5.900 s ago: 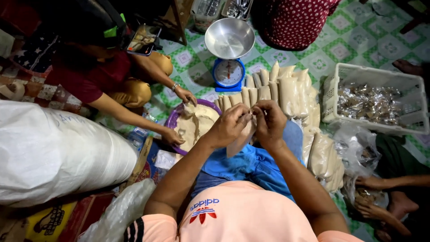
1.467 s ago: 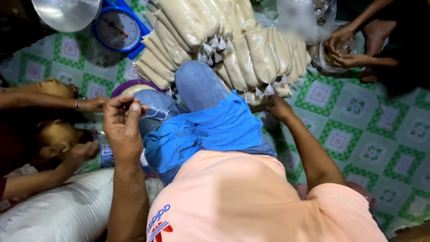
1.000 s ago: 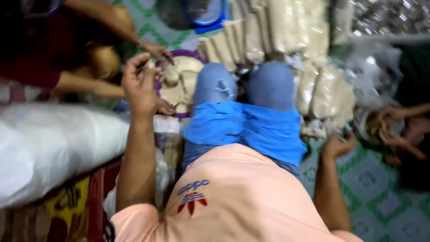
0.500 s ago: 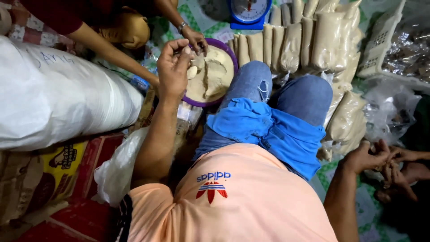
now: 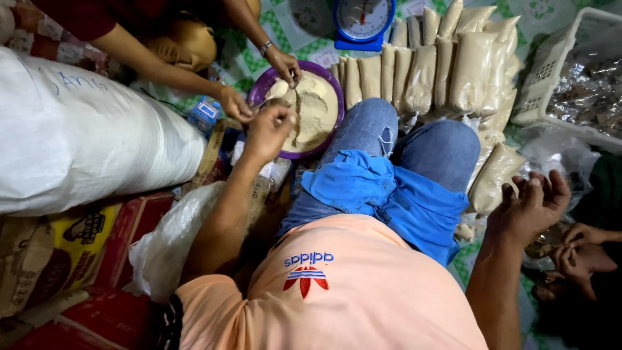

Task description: Filling plastic bags with food paste and tying them closed

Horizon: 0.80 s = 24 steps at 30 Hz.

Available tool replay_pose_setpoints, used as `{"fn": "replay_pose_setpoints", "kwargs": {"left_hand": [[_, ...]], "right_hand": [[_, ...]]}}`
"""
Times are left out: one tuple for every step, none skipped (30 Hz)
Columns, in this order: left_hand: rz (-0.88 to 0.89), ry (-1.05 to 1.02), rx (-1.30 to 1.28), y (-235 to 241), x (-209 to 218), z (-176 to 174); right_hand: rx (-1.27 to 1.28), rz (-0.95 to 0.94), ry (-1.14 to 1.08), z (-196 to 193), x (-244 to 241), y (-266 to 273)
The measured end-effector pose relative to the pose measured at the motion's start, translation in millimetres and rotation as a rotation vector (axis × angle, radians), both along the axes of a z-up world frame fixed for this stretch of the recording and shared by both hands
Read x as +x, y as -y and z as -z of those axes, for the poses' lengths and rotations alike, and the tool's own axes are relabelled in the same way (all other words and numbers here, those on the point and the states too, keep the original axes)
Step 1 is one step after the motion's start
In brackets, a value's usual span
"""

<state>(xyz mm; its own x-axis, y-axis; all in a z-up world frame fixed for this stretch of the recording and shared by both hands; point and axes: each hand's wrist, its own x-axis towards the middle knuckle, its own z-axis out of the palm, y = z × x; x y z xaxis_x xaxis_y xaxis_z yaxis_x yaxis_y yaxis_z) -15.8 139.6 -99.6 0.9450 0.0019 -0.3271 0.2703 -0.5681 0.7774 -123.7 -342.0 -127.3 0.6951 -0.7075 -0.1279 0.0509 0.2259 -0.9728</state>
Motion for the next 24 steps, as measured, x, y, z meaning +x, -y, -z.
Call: {"fn": "replay_pose_setpoints", "kwargs": {"left_hand": [[-0.004, -0.002, -0.001, -0.9, -2.6, 7.3], [0.078, -0.037, 0.037, -1.8, -5.2, 14.8], [0.159, -0.071, 0.074, -3.0, -8.1, 22.3], [0.153, -0.072, 0.072, -4.1, -8.4, 35.5], [0.214, -0.113, 0.209, -4.6, -9.8, 49.1], [0.275, -0.153, 0.345, -5.2, -11.4, 62.7], [0.268, -0.156, 0.343, -5.9, -12.3, 70.8], [0.236, -0.200, 0.380, -6.5, -13.2, 78.7], [0.205, -0.244, 0.417, -7.4, -13.8, 86.2], [0.197, -0.247, 0.415, -9.0, -14.5, 97.5], [0.240, -0.277, 0.484, -11.2, -13.9, 108.5], [0.282, -0.308, 0.552, -13.2, -13.4, 119.5], [0.276, -0.311, 0.551, -17.7, -15.1, 141.6], [0.272, -0.330, 0.572, -22.0, -16.8, 163.8], [0.271, -0.348, 0.592, -25.7, -17.9, 186.3], [0.268, -0.350, 0.591, -23.5, -19.4, 183.2], [0.240, -0.422, 0.555, -21.2, -21.3, 180.2], [0.213, -0.493, 0.519, -18.8, -23.1, 177.2], [0.212, -0.495, 0.518, -24.5, -29.2, 197.7], [0.226, -0.423, 0.500, -30.3, -35.4, 218.2], [0.239, -0.351, 0.481, -35.6, -42.2, 238.7], [0.239, -0.354, 0.479, -34.5, -47.1, 232.1], [0.210, -0.354, 0.438, -33.2, -50.9, 225.6], [0.181, -0.353, 0.397, -31.8, -54.7, 219.0]], "right_hand": [[-0.001, -0.004, -0.002, -8.0, 4.0, -5.6], [0.084, -0.041, 0.018, -15.8, 7.9, -11.3], [0.169, -0.078, 0.038, -23.8, 12.4, -17.3], [0.167, -0.083, 0.036, -22.5, 19.1, -20.3], [0.225, -0.137, 0.064, -21.3, 25.5, -22.9], [0.284, -0.190, 0.092, -20.0, 31.9, -25.5], [0.283, -0.197, 0.090, -18.2, 39.7, -28.4], [0.314, -0.261, 0.097, -16.6, 47.5, -31.3], [0.347, -0.325, 0.104, -15.0, 55.7, -34.6], [0.346, -0.332, 0.102, -22.1, 62.6, -42.2], [0.371, -0.355, 0.079, -28.9, 70.4, -50.3], [0.396, -0.377, 0.056, -35.8, 78.2, -58.4], [0.396, -0.382, 0.054, -30.6, 82.3, -58.5], [0.461, -0.443, 0.085, -25.3, 86.6, -58.6], [0.524, -0.501, 0.116, -20.1, 90.5, -58.1], [0.524, -0.505, 0.114, -14.8, 93.9, -56.2], [0.646, -0.606, 0.171, -9.4, 96.5, -54.2], [0.768, -0.706, 0.229, -3.9, 99.1, -52.1], [0.768, -0.706, 0.226, 6.7, 100.5, -49.5], [0.848, -0.748, 0.254, 17.3, 101.9, -47.0], [0.928, -0.789, 0.281, 27.5, 102.8, -44.2], [0.928, -0.789, 0.278, 26.7, 102.2, -45.1], [0.927, -0.821, 0.310, 25.9, 102.6, -45.9], [0.926, -0.853, 0.344, 25.1, 102.9, -46.4]]}}
